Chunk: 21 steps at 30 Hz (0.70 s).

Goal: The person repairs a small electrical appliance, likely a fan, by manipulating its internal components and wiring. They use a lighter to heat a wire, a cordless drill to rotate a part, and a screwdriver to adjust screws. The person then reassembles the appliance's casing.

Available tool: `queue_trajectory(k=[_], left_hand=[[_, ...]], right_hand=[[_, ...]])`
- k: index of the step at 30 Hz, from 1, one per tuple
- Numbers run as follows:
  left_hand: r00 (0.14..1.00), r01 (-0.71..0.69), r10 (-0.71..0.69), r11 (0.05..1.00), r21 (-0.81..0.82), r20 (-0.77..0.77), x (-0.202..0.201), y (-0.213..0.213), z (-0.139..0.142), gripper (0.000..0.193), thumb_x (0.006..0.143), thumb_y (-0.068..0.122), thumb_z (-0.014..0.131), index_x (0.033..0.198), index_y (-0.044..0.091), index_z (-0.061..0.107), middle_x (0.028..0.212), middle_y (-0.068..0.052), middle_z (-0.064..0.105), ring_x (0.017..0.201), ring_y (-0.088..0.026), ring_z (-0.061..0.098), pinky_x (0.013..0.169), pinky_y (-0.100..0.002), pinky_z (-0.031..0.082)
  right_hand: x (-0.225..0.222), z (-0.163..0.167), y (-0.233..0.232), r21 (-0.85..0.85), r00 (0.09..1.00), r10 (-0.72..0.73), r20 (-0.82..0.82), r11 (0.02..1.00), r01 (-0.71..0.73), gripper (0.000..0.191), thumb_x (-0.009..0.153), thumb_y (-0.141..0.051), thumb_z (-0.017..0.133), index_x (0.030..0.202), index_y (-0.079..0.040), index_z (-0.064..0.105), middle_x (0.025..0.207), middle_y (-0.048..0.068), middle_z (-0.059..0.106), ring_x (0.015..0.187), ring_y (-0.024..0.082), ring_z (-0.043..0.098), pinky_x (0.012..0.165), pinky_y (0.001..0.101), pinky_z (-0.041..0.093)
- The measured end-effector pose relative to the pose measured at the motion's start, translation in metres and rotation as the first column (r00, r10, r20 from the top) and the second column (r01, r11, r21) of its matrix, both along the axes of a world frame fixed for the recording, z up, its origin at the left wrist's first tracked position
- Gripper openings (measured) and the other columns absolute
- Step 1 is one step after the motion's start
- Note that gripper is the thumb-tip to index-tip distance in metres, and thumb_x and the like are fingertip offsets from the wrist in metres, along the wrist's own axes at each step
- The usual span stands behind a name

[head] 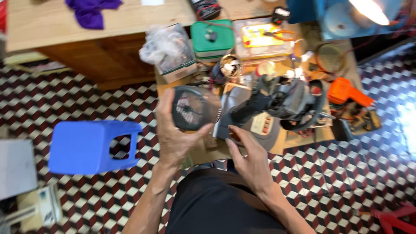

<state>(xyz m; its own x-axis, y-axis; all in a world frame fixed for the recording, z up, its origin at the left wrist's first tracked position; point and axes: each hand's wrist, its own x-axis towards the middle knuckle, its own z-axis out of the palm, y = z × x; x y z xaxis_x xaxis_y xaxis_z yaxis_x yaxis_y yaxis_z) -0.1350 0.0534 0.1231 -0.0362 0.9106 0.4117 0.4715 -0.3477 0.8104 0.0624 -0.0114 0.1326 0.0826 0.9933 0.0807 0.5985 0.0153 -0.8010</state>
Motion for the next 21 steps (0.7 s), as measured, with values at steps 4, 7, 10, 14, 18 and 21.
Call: queue_trajectory(k=[4, 7, 10, 14, 18, 21], left_hand=[[0.811, 0.105, 0.129, 0.927, -0.359, 0.570, 0.009, 0.005, 0.002, 0.105, 0.074, 0.031, 0.088, 0.155, 0.000, 0.028, 0.145, -0.017, 0.046, 0.131, -0.025, 0.055, 0.109, -0.037, 0.051], [0.651, 0.182, 0.203, 0.893, -0.411, 0.731, 0.014, 0.013, -0.002, 0.098, 0.077, 0.035, 0.083, 0.153, 0.001, 0.031, 0.142, -0.017, 0.048, 0.132, -0.026, 0.054, 0.108, -0.039, 0.049], [0.558, 0.297, 0.158, 0.879, -0.373, 0.815, 0.017, 0.018, -0.005, 0.100, 0.077, 0.043, 0.081, 0.153, 0.006, 0.029, 0.137, -0.015, 0.049, 0.133, -0.024, 0.053, 0.113, -0.040, 0.046], [0.466, 0.358, 0.147, 0.871, -0.338, 0.872, 0.021, 0.023, 0.000, 0.092, 0.079, 0.044, 0.081, 0.151, 0.004, 0.039, 0.136, -0.011, 0.053, 0.130, -0.023, 0.052, 0.112, -0.041, 0.043], [0.377, 0.427, 0.114, 0.859, -0.282, 0.919, 0.030, 0.028, 0.010, 0.085, 0.082, 0.045, 0.080, 0.147, 0.005, 0.045, 0.137, -0.009, 0.054, 0.131, -0.021, 0.050, 0.111, -0.040, 0.041], [0.364, 0.448, 0.074, 0.860, -0.244, 0.929, 0.039, 0.033, 0.019, 0.086, 0.081, 0.047, 0.081, 0.148, 0.007, 0.045, 0.138, -0.008, 0.054, 0.133, -0.021, 0.049, 0.113, -0.039, 0.040]], right_hand=[[0.031, 0.037, -0.007, 0.492, 0.910, -0.091, 0.405, 0.861, -0.132, 0.041, 0.091, -0.008, 0.081, 0.128, -0.002, 0.065, 0.137, 0.013, 0.064, 0.130, 0.030, 0.060, 0.109, 0.0423, 0.048], [0.049, 0.052, 0.010, 0.548, 0.802, -0.217, 0.557, 0.821, -0.160, 0.043, 0.089, -0.010, 0.085, 0.127, -0.002, 0.066, 0.137, 0.014, 0.061, 0.135, 0.032, 0.051, 0.116, 0.0489, 0.039], [0.056, 0.061, 0.024, 0.530, 0.736, -0.223, 0.639, 0.821, -0.211, 0.044, 0.088, -0.015, 0.087, 0.125, -0.003, 0.067, 0.134, 0.012, 0.060, 0.136, 0.031, 0.048, 0.120, 0.0531, 0.033], [0.055, 0.070, 0.032, 0.512, 0.705, -0.220, 0.675, 0.827, -0.232, 0.044, 0.085, -0.015, 0.086, 0.124, -0.002, 0.068, 0.130, 0.012, 0.063, 0.133, 0.031, 0.051, 0.120, 0.0546, 0.031], [0.057, 0.076, 0.039, 0.509, 0.679, -0.221, 0.700, 0.822, -0.257, 0.039, 0.088, -0.013, 0.084, 0.122, -0.001, 0.069, 0.129, 0.010, 0.067, 0.130, 0.028, 0.056, 0.121, 0.0518, 0.032], [0.061, 0.080, 0.042, 0.515, 0.674, -0.218, 0.706, 0.811, -0.277, 0.037, 0.089, -0.011, 0.082, 0.122, -0.001, 0.069, 0.130, 0.010, 0.068, 0.128, 0.028, 0.057, 0.119, 0.0502, 0.034]])
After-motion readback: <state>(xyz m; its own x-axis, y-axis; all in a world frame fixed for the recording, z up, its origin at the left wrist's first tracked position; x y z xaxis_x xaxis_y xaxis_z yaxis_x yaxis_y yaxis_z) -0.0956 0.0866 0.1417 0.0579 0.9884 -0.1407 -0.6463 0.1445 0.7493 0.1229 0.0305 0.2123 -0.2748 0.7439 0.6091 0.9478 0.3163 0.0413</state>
